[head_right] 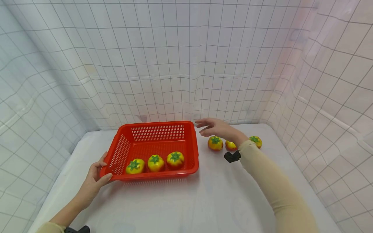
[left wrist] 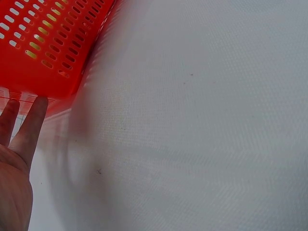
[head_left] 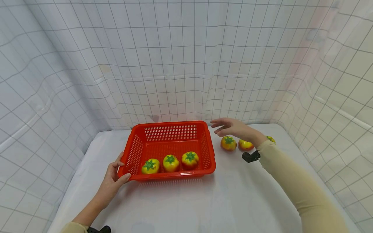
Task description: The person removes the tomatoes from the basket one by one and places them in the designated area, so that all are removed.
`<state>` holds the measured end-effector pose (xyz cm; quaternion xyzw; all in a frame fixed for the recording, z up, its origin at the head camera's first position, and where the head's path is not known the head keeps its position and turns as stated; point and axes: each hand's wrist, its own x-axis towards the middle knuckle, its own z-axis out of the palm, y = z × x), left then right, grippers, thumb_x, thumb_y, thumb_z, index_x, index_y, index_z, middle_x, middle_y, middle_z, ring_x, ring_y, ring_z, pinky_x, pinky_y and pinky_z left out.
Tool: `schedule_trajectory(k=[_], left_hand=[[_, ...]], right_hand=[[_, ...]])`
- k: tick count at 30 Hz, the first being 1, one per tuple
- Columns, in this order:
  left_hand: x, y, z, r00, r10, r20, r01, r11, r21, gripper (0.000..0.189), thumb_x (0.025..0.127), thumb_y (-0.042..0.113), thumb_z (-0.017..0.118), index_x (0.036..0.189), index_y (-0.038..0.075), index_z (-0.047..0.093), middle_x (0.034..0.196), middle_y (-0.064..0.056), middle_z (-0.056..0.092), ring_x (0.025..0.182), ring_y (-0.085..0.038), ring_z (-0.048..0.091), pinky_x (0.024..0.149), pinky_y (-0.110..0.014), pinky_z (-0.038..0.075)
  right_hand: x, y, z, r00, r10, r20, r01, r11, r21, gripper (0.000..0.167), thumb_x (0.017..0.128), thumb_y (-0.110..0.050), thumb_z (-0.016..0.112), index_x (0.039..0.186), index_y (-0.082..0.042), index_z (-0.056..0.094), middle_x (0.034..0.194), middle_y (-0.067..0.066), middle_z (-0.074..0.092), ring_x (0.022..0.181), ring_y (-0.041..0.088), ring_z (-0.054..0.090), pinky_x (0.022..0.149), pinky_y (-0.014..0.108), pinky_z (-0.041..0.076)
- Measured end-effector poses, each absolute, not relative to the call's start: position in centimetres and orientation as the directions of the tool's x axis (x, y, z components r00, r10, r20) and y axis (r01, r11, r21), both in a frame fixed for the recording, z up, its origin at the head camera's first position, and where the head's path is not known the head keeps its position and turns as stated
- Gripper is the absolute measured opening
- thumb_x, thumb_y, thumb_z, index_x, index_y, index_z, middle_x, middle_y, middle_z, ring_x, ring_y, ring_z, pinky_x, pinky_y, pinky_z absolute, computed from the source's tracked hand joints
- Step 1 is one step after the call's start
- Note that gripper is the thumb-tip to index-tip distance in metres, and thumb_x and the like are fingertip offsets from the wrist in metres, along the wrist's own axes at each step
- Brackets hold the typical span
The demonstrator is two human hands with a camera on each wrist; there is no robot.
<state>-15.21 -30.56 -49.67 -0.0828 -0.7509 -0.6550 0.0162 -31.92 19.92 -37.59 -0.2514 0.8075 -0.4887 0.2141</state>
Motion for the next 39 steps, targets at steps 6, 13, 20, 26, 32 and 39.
schedule_trajectory(k=[6,13,20,26,32,39], left_hand=[[-15.2,-30.5,-49.6,-0.982,0.113,0.15,0.162,0.102,0.982,0.04,0.103,0.001,0.056,0.131,0.006,0.028,0.173,-0.001,-0.002,0.152,-0.032,0.012,0.092,-0.022,0.053],[-15.4,-30.4,-49.6,-0.982,0.113,0.15,0.161,0.1,0.982,0.04,0.103,0.0,0.056,0.131,0.008,0.028,0.173,-0.001,-0.001,0.151,-0.033,0.012,0.092,-0.021,0.053],[-15.2,-30.6,-49.6,-0.989,0.103,0.109,0.123,0.141,0.982,0.042,0.103,0.006,0.058,0.13,0.009,0.027,0.173,-0.001,-0.003,0.153,-0.034,0.006,0.092,-0.019,0.052],[-14.9,-30.5,-49.7,-0.992,0.094,0.087,0.1,0.146,0.984,0.042,0.104,0.007,0.058,0.131,0.008,0.026,0.173,0.0,-0.003,0.154,-0.038,0.002,0.092,-0.019,0.052],[-14.8,-30.4,-49.6,-0.993,0.087,0.082,0.095,0.154,0.983,0.042,0.104,0.008,0.058,0.131,0.009,0.026,0.173,-0.001,-0.003,0.154,-0.04,0.002,0.091,-0.02,0.053],[-15.1,-30.5,-49.7,-0.99,0.097,0.1,0.113,0.138,0.984,0.041,0.104,0.006,0.057,0.131,0.009,0.026,0.173,-0.001,-0.003,0.154,-0.039,0.002,0.092,-0.02,0.052]], right_hand=[[-32.3,18.2,-37.2,-0.746,-0.654,-0.125,-0.218,0.417,-0.882,0.067,0.094,-0.027,0.07,0.154,-0.016,0.043,0.151,0.01,0.051,0.127,0.028,0.058,0.104,0.05,0.05],[-32.7,16.3,-36.5,-0.702,-0.697,-0.147,-0.251,0.436,-0.864,0.056,0.092,-0.02,0.071,0.146,-0.021,0.054,0.146,0.003,0.055,0.128,0.029,0.058,0.103,0.047,0.051],[-32.7,14.4,-36.3,-0.641,-0.744,-0.19,-0.255,0.44,-0.861,0.058,0.09,-0.022,0.073,0.145,-0.021,0.054,0.144,0.0,0.055,0.126,0.026,0.058,0.104,0.049,0.05],[-32.6,12.9,-36.4,-0.597,-0.762,-0.251,-0.251,0.475,-0.843,0.063,0.089,-0.022,0.074,0.148,-0.02,0.052,0.147,0.003,0.053,0.127,0.027,0.057,0.103,0.048,0.05],[-33.0,11.7,-36.4,-0.557,-0.772,-0.307,-0.269,0.517,-0.812,0.065,0.088,-0.018,0.075,0.148,-0.023,0.052,0.153,0.009,0.049,0.13,0.027,0.054,0.104,0.047,0.05],[-33.8,10.2,-36.2,-0.505,-0.795,-0.337,-0.302,0.529,-0.793,0.061,0.089,-0.007,0.072,0.146,-0.022,0.055,0.146,0.0,0.054,0.129,0.025,0.054,0.098,0.042,0.054]])
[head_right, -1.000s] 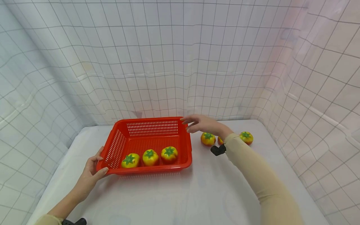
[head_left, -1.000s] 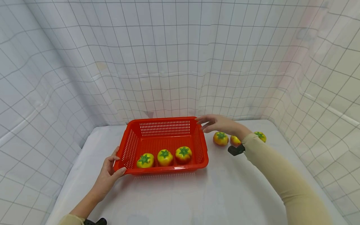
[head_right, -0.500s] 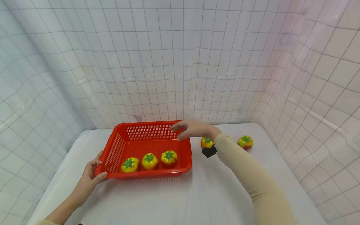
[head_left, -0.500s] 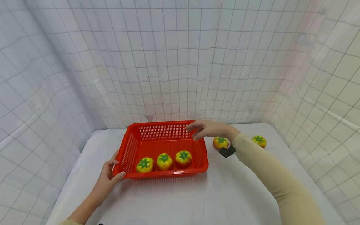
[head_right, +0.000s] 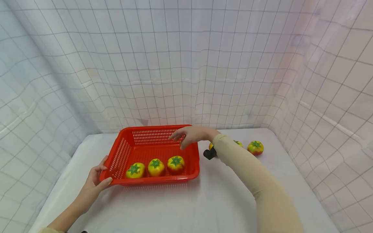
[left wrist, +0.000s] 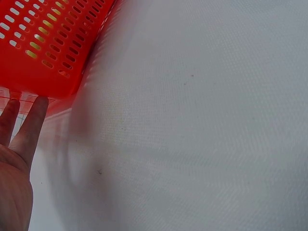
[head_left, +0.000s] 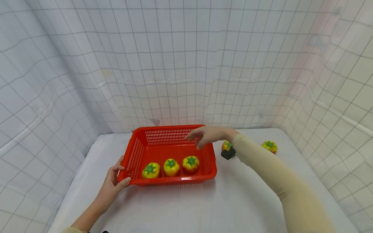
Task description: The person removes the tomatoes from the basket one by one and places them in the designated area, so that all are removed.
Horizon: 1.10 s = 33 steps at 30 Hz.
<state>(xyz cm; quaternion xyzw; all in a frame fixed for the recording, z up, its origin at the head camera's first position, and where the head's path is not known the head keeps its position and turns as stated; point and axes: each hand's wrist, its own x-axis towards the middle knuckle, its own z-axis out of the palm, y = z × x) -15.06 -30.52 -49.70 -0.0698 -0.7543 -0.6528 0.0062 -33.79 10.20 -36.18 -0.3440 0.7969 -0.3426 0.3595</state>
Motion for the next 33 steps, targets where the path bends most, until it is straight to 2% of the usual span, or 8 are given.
schedule_trajectory(k=[5,9,12,18,25,33], left_hand=[[-15.2,-30.6,-49.9,-0.988,0.099,0.119,0.132,0.14,0.981,0.042,0.103,0.005,0.057,0.131,0.008,0.026,0.173,-0.001,-0.002,0.153,-0.038,0.005,0.093,-0.02,0.052],[-15.3,-30.6,-49.9,-0.987,0.103,0.122,0.134,0.125,0.983,0.042,0.103,0.004,0.057,0.131,0.009,0.027,0.173,0.0,-0.002,0.153,-0.036,0.007,0.093,-0.021,0.052],[-15.4,-30.5,-49.8,-0.987,0.104,0.123,0.135,0.118,0.984,0.041,0.103,0.004,0.057,0.131,0.01,0.028,0.173,0.001,-0.001,0.153,-0.034,0.009,0.093,-0.022,0.052],[-15.4,-30.5,-49.7,-0.985,0.11,0.131,0.143,0.11,0.984,0.04,0.103,0.004,0.057,0.13,0.011,0.029,0.173,0.001,-0.001,0.153,-0.031,0.011,0.094,-0.022,0.052],[-15.3,-30.6,-49.6,-0.983,0.108,0.145,0.157,0.107,0.982,0.04,0.103,0.002,0.057,0.129,0.008,0.028,0.173,-0.001,-0.001,0.152,-0.035,0.01,0.093,-0.021,0.053],[-15.2,-30.5,-49.6,-0.987,0.102,0.126,0.138,0.116,0.984,0.04,0.103,0.002,0.057,0.129,0.006,0.028,0.173,-0.001,-0.001,0.153,-0.038,0.006,0.092,-0.022,0.053]], right_hand=[[-34.4,9.2,-36.2,-0.489,-0.785,-0.38,-0.328,0.57,-0.754,0.057,0.092,-0.004,0.07,0.143,-0.026,0.058,0.142,-0.002,0.056,0.123,0.022,0.059,0.101,0.047,0.053],[-34.8,8.5,-36.5,-0.478,-0.775,-0.413,-0.346,0.599,-0.723,0.056,0.091,-0.002,0.069,0.139,-0.03,0.061,0.14,-0.003,0.057,0.127,0.03,0.057,0.102,0.048,0.052],[-35.1,8.1,-36.7,-0.47,-0.77,-0.431,-0.372,0.616,-0.695,0.055,0.091,-0.001,0.069,0.137,-0.03,0.062,0.141,0.0,0.057,0.134,0.033,0.051,0.099,0.044,0.054],[-35.4,7.4,-37.3,-0.444,-0.759,-0.476,-0.437,0.647,-0.624,0.057,0.092,0.001,0.066,0.141,-0.028,0.061,0.149,0.008,0.053,0.139,0.028,0.045,0.097,0.038,0.055],[-35.5,6.6,-38.1,-0.432,-0.7,-0.568,-0.482,0.712,-0.51,0.064,0.09,-0.005,0.071,0.142,-0.04,0.058,0.14,-0.008,0.057,0.134,0.019,0.046,0.101,0.041,0.051],[-34.7,5.8,-38.9,-0.388,-0.66,-0.643,-0.543,0.728,-0.419,0.07,0.086,-0.014,0.081,0.144,-0.044,0.055,0.14,-0.007,0.056,0.13,0.019,0.046,0.097,0.036,0.053]])
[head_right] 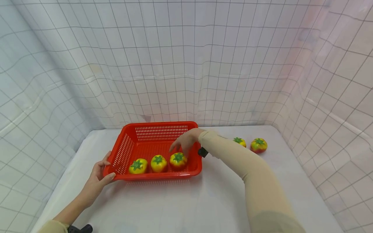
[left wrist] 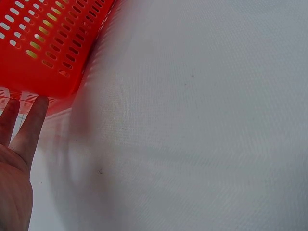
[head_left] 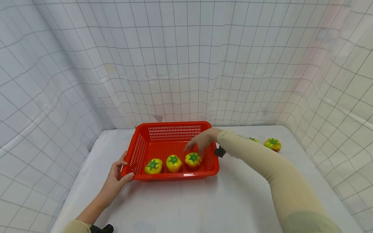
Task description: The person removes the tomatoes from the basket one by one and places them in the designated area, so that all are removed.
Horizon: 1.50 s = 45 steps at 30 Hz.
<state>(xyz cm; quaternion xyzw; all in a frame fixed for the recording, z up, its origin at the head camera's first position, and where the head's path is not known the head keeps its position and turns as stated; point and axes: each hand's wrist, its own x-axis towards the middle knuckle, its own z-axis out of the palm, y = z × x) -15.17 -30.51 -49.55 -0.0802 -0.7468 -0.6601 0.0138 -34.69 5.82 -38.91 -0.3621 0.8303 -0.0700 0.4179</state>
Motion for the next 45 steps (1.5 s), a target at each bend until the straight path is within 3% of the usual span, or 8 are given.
schedule_trajectory(k=[7,27,45], left_hand=[[-15.1,-30.5,-49.4,-0.988,0.097,0.124,0.137,0.136,0.981,0.039,0.103,0.003,0.057,0.129,0.006,0.028,0.173,0.0,0.001,0.153,-0.038,0.008,0.091,-0.022,0.054],[-15.0,-30.5,-49.3,-0.987,0.097,0.131,0.143,0.133,0.981,0.039,0.103,0.002,0.056,0.13,0.006,0.028,0.173,-0.001,0.001,0.154,-0.038,0.007,0.091,-0.023,0.054],[-15.1,-30.6,-49.4,-0.988,0.099,0.119,0.131,0.126,0.983,0.039,0.103,0.003,0.057,0.129,0.007,0.029,0.173,-0.001,0.0,0.153,-0.039,0.008,0.091,-0.024,0.054]], right_hand=[[-34.3,5.6,-39.4,-0.386,-0.653,-0.652,-0.559,0.728,-0.397,0.071,0.084,-0.012,0.082,0.142,-0.046,0.056,0.136,-0.009,0.055,0.129,0.019,0.044,0.093,0.035,0.055],[-34.1,5.7,-40.4,-0.357,-0.676,-0.645,-0.581,0.701,-0.413,0.076,0.085,-0.009,0.079,0.139,-0.055,0.053,0.141,-0.009,0.05,0.131,0.019,0.041,0.099,0.039,0.052],[-33.8,5.9,-40.3,-0.375,-0.669,-0.642,-0.548,0.718,-0.429,0.075,0.082,-0.011,0.083,0.137,-0.055,0.056,0.143,-0.009,0.049,0.13,0.022,0.04,0.088,0.033,0.057]])
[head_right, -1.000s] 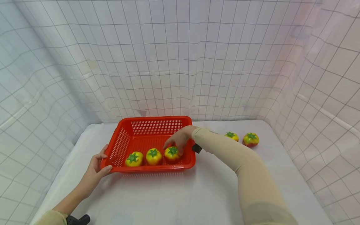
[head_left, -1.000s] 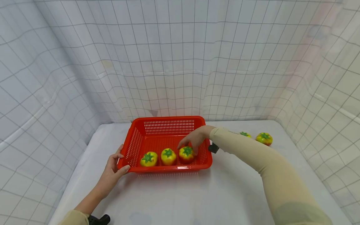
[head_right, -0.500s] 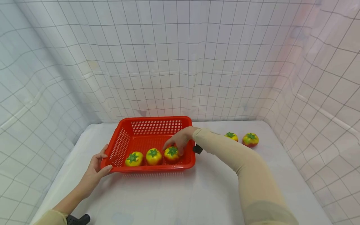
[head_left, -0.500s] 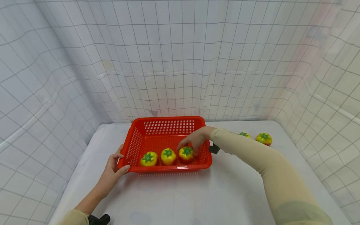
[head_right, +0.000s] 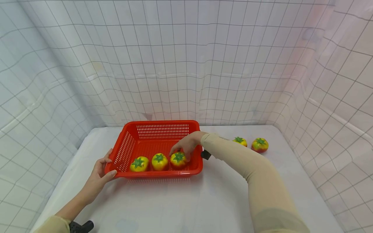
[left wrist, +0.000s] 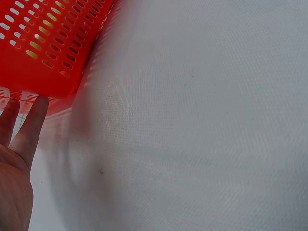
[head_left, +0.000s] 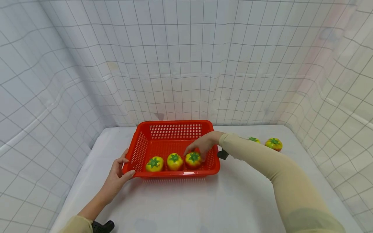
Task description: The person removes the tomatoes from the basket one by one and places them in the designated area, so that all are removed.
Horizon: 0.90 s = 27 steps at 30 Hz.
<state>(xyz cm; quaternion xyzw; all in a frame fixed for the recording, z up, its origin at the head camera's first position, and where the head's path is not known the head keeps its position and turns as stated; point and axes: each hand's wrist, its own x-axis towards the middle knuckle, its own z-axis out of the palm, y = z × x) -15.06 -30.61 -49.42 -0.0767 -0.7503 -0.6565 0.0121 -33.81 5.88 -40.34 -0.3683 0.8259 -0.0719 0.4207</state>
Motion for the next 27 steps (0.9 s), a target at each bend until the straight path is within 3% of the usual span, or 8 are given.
schedule_trajectory(k=[12,27], left_hand=[[-15.0,-30.6,-49.5,-0.989,0.097,0.11,0.122,0.138,0.983,0.04,0.103,0.004,0.058,0.13,0.008,0.028,0.173,0.001,0.001,0.154,-0.038,0.008,0.091,-0.024,0.054],[-15.1,-30.8,-49.7,-0.986,0.105,0.131,0.144,0.125,0.982,0.039,0.103,0.003,0.057,0.129,0.007,0.029,0.173,-0.001,0.001,0.153,-0.038,0.01,0.091,-0.024,0.054]], right_hand=[[-33.8,5.9,-40.4,-0.371,-0.674,-0.638,-0.511,0.722,-0.466,0.071,0.08,-0.013,0.086,0.135,-0.048,0.059,0.136,-0.01,0.051,0.126,0.021,0.043,0.086,0.03,0.058],[-34.5,6.3,-39.2,-0.345,-0.729,-0.591,-0.552,0.667,-0.501,0.067,0.082,-0.017,0.085,0.134,-0.05,0.057,0.136,-0.014,0.053,0.128,0.018,0.043,0.089,0.031,0.056]])
